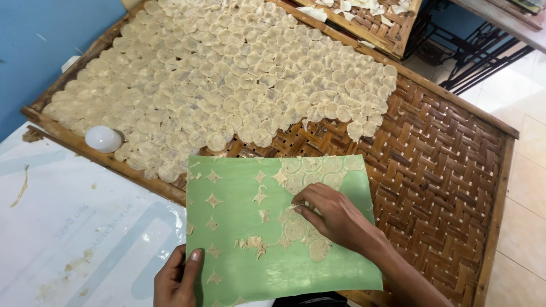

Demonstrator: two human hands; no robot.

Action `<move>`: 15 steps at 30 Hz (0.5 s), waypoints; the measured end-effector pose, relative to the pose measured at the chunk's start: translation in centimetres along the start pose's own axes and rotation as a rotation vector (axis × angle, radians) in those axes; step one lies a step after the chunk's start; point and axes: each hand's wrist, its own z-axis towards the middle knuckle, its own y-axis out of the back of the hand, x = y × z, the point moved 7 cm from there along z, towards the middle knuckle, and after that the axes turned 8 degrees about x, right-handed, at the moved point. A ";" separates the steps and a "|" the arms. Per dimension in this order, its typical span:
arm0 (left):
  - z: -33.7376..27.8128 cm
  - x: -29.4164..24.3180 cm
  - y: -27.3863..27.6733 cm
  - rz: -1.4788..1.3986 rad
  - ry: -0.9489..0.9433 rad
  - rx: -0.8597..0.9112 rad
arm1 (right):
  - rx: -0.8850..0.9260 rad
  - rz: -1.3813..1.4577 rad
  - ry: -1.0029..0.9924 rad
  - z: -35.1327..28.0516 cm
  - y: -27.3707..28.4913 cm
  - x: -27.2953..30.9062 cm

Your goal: Placing thin circular snacks from a plastic sheet onto a drying tray.

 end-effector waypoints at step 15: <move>1.0 2.8 0.5 0.104 0.001 0.013 | -0.256 0.110 -0.384 1.5 4.8 -13.8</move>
